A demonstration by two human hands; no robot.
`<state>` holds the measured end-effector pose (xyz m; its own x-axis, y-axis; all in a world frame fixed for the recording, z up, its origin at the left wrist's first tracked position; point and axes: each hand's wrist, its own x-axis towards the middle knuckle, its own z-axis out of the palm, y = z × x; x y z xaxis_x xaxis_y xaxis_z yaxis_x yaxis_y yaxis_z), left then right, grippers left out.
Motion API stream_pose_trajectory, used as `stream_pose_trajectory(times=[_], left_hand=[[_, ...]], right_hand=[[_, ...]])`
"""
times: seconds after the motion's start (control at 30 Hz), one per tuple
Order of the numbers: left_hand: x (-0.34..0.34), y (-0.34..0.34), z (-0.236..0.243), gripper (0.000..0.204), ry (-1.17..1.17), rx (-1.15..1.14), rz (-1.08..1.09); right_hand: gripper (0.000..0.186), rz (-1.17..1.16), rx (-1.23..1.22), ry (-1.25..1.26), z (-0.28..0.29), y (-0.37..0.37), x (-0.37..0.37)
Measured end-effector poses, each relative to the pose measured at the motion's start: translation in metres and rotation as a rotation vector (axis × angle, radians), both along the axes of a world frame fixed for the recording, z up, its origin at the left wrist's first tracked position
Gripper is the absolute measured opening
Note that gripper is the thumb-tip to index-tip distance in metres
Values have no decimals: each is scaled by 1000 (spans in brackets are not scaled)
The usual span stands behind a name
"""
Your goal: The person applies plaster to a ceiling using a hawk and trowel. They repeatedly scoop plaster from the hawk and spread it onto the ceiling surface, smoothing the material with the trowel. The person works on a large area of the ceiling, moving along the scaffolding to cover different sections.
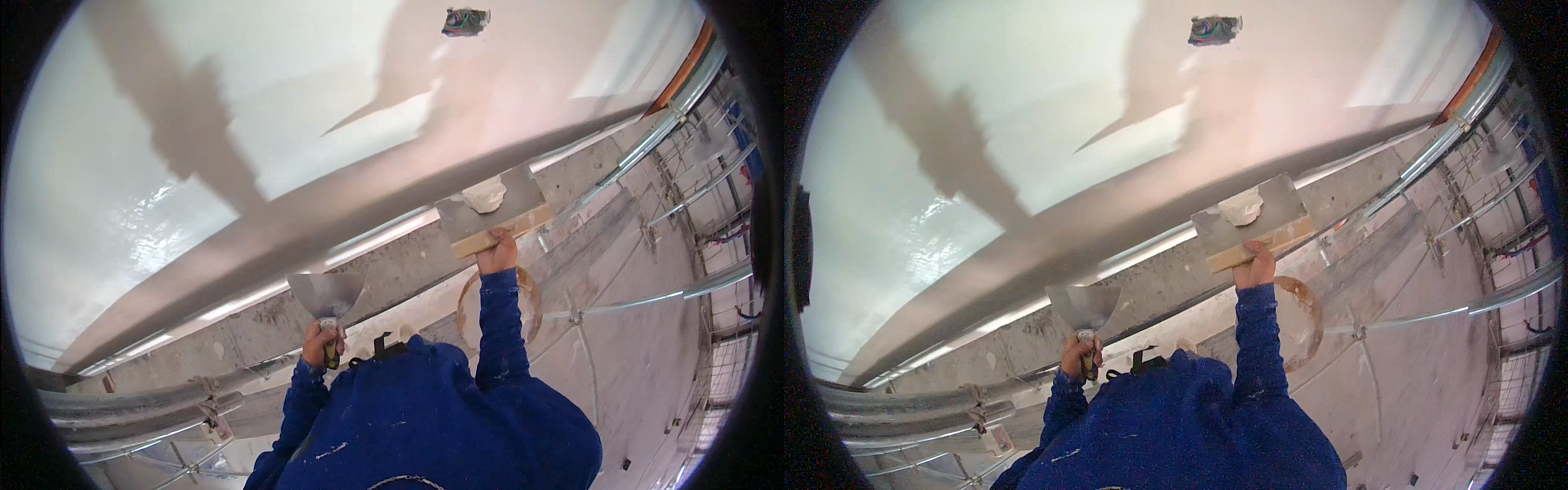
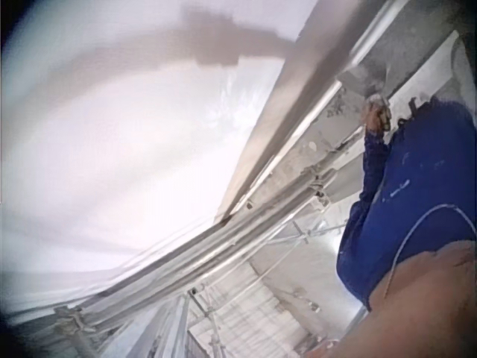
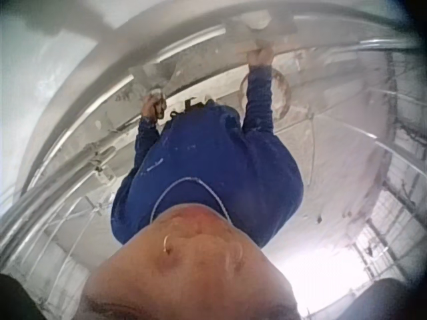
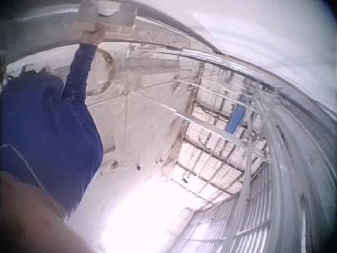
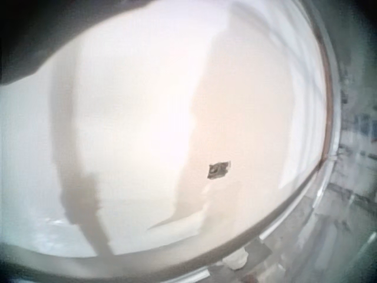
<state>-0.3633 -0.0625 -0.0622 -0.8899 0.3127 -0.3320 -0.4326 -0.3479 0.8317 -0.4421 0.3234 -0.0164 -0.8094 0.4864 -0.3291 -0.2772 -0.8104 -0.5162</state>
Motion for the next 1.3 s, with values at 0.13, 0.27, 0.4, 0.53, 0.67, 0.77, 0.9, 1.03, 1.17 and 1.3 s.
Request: stream_pose_trajectory(times=[0.13,0.27,0.4,0.53,0.67,0.77,0.9,1.03,1.17,1.3], left_hand=[[-3,11,3,22,-26,27,-30],[-4,30,10,21,-40,-10,33],[1,31,3,27,-64,32,-1],[7,45,20,30,-62,-1,90],[16,49,39,32,-112,2,171],[22,40,34,32,-175,37,209],[23,44,50,33,-146,23,298],[25,30,36,29,-142,23,279],[26,24,40,24,-158,41,302],[25,5,41,20,-204,-2,203]], right_hand=[[13,-58,19,-15,-36,27,-14],[8,-79,926,-221,-126,68,-47],[17,-107,987,-231,-150,73,-97],[33,-99,356,-100,-165,87,-153],[31,-289,417,-276,-165,84,-188],[28,-245,633,-410,-168,95,-198],[32,-375,843,-474,-177,109,-207],[37,-427,962,-478,-186,109,-225],[36,-404,1013,-640,-168,96,-229],[33,-444,967,-449,-198,101,-242]])
